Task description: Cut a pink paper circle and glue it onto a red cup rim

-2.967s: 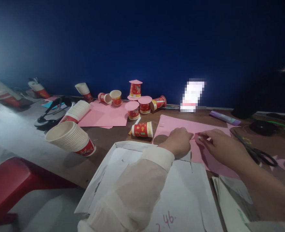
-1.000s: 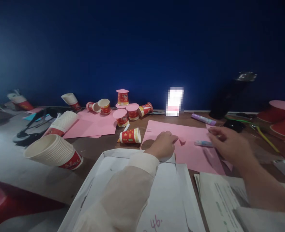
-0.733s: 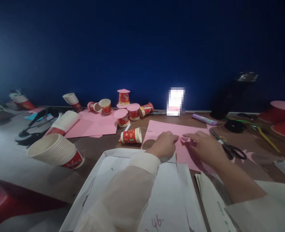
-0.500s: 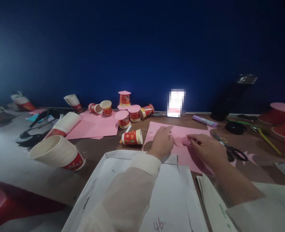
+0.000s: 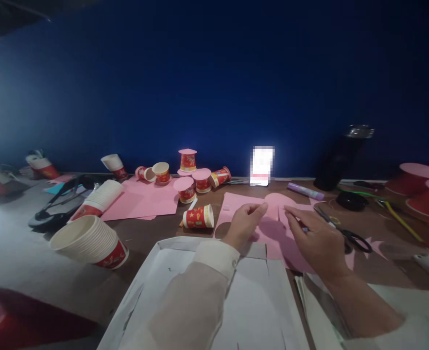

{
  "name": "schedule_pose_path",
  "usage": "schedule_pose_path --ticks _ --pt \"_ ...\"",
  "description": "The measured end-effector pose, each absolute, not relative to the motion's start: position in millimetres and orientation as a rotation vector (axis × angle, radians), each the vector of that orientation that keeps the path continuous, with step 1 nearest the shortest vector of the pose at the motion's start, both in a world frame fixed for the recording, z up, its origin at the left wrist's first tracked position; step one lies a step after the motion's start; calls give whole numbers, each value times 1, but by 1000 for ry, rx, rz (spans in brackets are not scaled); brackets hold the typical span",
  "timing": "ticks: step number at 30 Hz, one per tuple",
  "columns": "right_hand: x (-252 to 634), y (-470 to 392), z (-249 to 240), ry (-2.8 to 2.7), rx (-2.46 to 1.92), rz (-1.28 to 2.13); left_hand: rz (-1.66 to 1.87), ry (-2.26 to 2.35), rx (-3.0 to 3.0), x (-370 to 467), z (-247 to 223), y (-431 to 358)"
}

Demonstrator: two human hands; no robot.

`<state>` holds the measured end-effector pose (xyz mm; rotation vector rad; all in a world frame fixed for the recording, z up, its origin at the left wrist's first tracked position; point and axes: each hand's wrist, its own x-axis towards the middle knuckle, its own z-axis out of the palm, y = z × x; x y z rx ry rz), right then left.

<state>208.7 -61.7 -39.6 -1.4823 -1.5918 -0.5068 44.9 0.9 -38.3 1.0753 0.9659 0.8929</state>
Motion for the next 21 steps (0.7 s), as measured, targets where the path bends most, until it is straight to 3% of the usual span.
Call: schedule_pose_path --ticks 6,12,21 --pt "196 -69 -37 -1545 -1472 -110 937 885 1023 47 -44 9" --pt "199 -65 -31 -931 -1460 682 1040 891 987 48 -49 13" --pt "204 -56 -42 -892 -1461 956 985 864 1092 47 -46 6"
